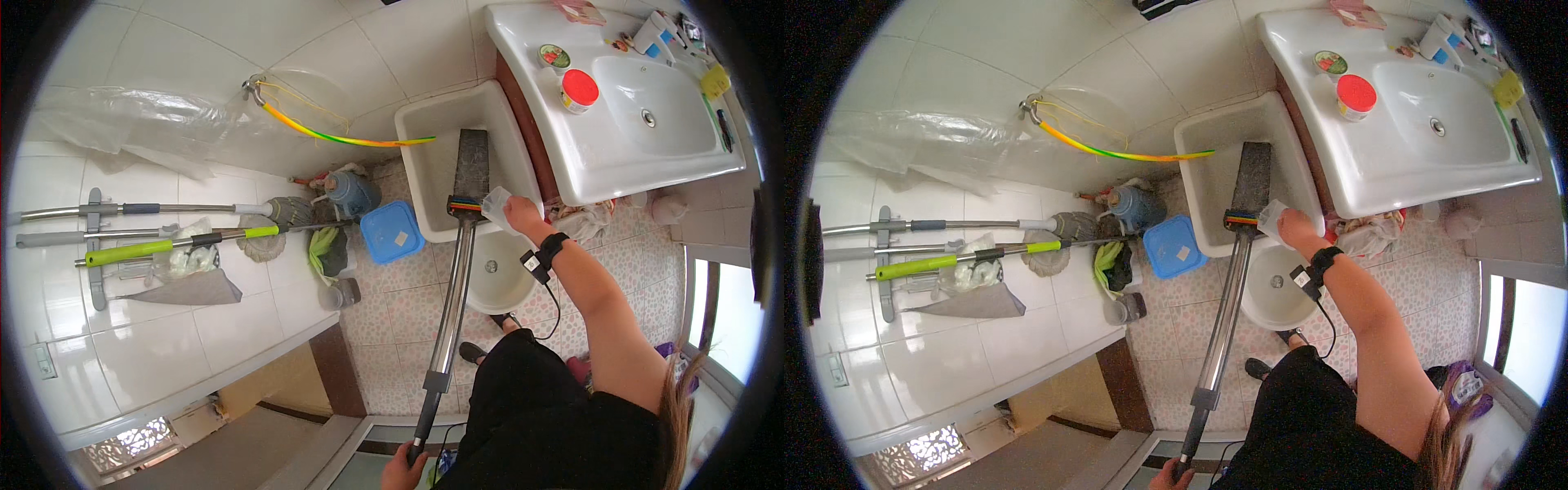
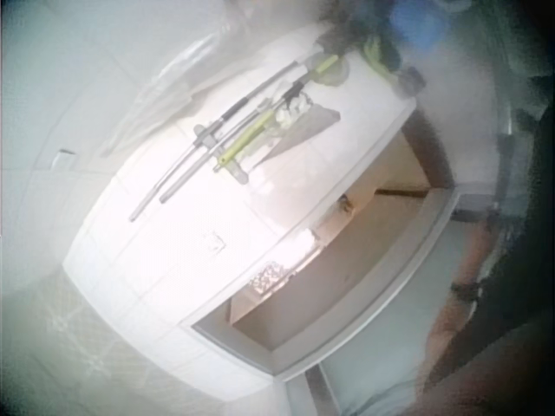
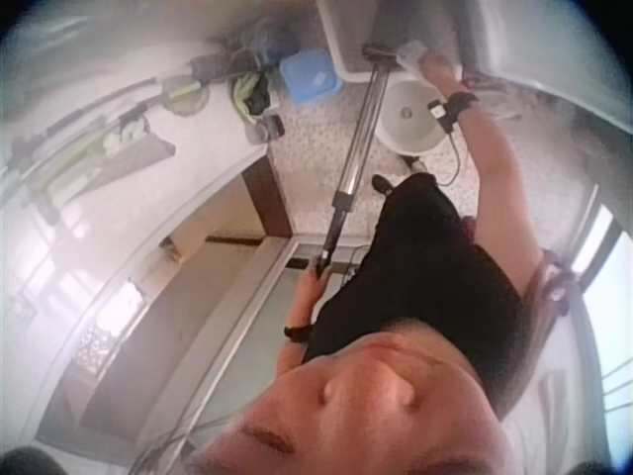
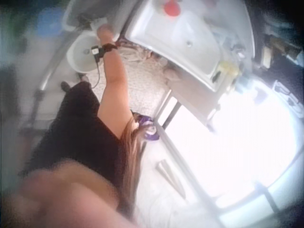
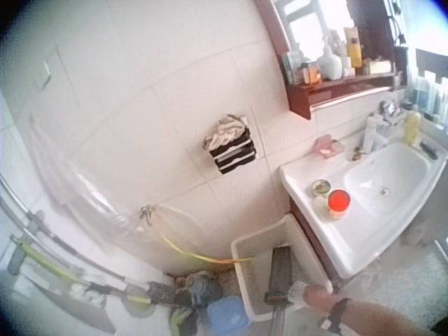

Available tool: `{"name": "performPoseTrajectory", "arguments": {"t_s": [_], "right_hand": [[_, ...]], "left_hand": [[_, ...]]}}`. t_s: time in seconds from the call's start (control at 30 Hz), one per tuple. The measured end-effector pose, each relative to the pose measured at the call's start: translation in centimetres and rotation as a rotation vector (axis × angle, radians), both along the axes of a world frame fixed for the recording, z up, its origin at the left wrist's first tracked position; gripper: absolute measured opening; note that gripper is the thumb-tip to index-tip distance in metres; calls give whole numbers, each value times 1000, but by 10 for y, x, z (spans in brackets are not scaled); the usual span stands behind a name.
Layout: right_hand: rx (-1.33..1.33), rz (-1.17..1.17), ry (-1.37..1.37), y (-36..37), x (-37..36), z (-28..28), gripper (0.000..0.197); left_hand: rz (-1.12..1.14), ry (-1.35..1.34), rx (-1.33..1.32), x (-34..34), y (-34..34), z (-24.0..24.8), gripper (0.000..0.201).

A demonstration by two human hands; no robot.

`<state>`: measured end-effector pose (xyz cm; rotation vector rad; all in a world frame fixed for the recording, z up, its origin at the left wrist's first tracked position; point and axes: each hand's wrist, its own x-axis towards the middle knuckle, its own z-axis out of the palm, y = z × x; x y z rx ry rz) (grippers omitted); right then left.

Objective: The recorder washes a mop, cleans a tower fan, and prepares to wash dishes in the kitchen.

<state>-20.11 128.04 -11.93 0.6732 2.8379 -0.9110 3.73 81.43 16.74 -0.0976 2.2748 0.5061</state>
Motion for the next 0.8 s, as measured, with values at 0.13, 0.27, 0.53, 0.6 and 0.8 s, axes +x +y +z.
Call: {"name": "performPoseTrajectory", "arguments": {"t_s": [0.13, 0.27, 0.53, 0.6, 0.8], "right_hand": [[25, 4, -32, 3, -14, -12, 24], [107, -19, -40, 12, -30, -17, 22], [121, -251, 126, 21, -57, 28, 27], [59, -325, 152, 20, -56, 45, 24], [-360, -509, 395, 13, -32, 105, 24]], "left_hand": [[-22, -18, -6, 7, -10, -10, 37], [44, 1, 4, 6, 0, -12, 36], [63, 35, -32, -3, 18, -3, 31], [-14, 16, -47, -11, 23, 5, 32], [-27, -20, -29, 0, 14, -13, 36]]}}
